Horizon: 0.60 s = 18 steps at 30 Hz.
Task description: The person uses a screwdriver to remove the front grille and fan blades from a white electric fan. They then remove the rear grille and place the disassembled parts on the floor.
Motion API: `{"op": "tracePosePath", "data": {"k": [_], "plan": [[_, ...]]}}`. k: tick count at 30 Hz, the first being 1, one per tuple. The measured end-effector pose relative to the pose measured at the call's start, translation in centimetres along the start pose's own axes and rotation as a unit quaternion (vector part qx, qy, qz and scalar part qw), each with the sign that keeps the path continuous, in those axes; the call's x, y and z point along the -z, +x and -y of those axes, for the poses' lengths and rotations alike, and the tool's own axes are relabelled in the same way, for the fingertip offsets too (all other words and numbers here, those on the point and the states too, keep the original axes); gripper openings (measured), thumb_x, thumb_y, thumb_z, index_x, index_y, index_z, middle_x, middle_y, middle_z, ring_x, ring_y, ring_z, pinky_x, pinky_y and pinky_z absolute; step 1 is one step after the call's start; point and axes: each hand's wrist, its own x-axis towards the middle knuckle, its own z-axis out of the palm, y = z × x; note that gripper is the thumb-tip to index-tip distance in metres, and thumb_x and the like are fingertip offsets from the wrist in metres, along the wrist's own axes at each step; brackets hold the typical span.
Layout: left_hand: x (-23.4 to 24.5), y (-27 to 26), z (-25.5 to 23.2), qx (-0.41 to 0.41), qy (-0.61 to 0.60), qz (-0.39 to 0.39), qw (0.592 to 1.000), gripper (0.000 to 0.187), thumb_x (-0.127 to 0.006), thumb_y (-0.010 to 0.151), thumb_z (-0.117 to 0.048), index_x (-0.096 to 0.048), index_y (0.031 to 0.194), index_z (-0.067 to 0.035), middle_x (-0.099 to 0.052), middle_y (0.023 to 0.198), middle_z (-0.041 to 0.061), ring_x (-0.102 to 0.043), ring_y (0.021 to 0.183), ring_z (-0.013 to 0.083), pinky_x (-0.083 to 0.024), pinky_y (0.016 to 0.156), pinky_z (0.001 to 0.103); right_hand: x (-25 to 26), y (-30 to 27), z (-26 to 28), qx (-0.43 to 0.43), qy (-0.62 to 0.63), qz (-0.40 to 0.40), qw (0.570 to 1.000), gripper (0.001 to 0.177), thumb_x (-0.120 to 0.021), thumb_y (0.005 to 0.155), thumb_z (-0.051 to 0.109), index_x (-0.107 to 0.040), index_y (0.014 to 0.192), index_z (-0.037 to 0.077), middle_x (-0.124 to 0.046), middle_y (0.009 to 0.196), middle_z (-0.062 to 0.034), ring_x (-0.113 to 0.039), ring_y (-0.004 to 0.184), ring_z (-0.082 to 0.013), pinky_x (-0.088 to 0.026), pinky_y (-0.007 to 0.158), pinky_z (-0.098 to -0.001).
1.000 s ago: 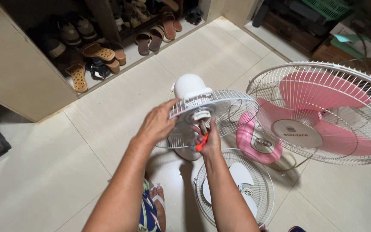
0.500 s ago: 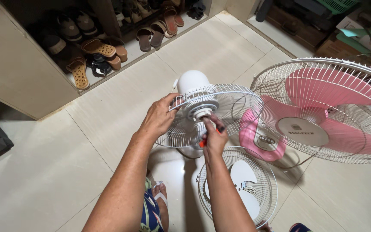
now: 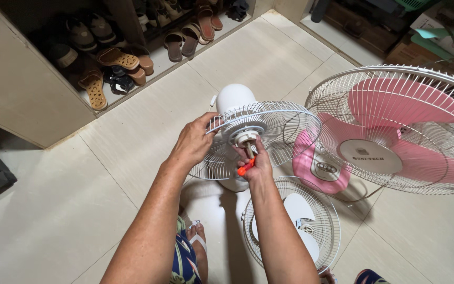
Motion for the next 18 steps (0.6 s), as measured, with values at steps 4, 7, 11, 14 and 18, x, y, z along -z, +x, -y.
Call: {"op": "tracePosePath", "data": {"k": [4,7,11,14,18], "plan": [[-0.1,0.0,0.3,-0.034,-0.003,-0.015,0.999,0.043,-0.06,0.093,-0.007,-0.06,0.135,-0.014,-0.071,0.12,0.017,-0.069,0.112,0.0324,-0.054,0.096,0.045,0.9,0.8,-0.8,0.174,-0.087,-0.086,0.977,0.041,-0.085,0.085,0.031,-0.065,0.111,0.006,-0.071,0.084,-0.0118,-0.045,0.041,-0.009,-0.036,0.041,-0.0276],[-0.4,0.0,0.1,-0.038,-0.006,-0.022,0.999,0.042,-0.062,0.092,-0.009,-0.06,0.134,-0.013,-0.071,0.12,0.017,-0.069,0.112,0.0335,-0.054,0.095,0.045,1.2,1.0,-2.2,0.368,-0.242,-0.143,0.886,0.044,-0.079,0.085,0.038,-0.065,0.111,0.005,-0.071,0.085,-0.0139,-0.043,0.04,-0.0091,-0.035,0.039,-0.0277],[-0.4,-0.1,0.1,-0.035,-0.009,-0.029,0.999,0.041,-0.062,0.093,-0.01,-0.061,0.134,-0.013,-0.071,0.119,0.018,-0.069,0.111,0.0341,-0.054,0.095,0.045,1.5,0.2,-4.2,0.542,-0.292,-0.1,0.782,0.051,-0.072,0.085,0.047,-0.065,0.111,0.004,-0.072,0.086,-0.0166,-0.042,0.039,-0.0093,-0.034,0.037,-0.0278],[-0.4,-0.1,0.1,-0.049,-0.013,-0.034,0.998,0.041,-0.062,0.093,-0.009,-0.061,0.133,-0.013,-0.072,0.12,0.017,-0.07,0.111,0.0335,-0.054,0.095,0.044,1.9,-0.7,-3.9,0.387,-0.201,-0.103,0.894,0.057,-0.067,0.085,0.054,-0.064,0.111,0.003,-0.072,0.087,-0.0187,-0.041,0.038,-0.0095,-0.034,0.035,-0.0279],[-0.4,-0.2,0.0,-0.013,-0.005,-0.013,1.0,0.043,-0.059,0.093,-0.007,-0.06,0.136,-0.015,-0.071,0.12,0.017,-0.071,0.111,0.0313,-0.055,0.096,0.043,1.1,-1.2,-2.3,0.074,-0.049,-0.019,0.996,0.07,-0.057,0.082,0.07,-0.063,0.109,0.006,-0.074,0.086,-0.023,-0.038,0.034,-0.0093,-0.033,0.033,-0.0262]]}}
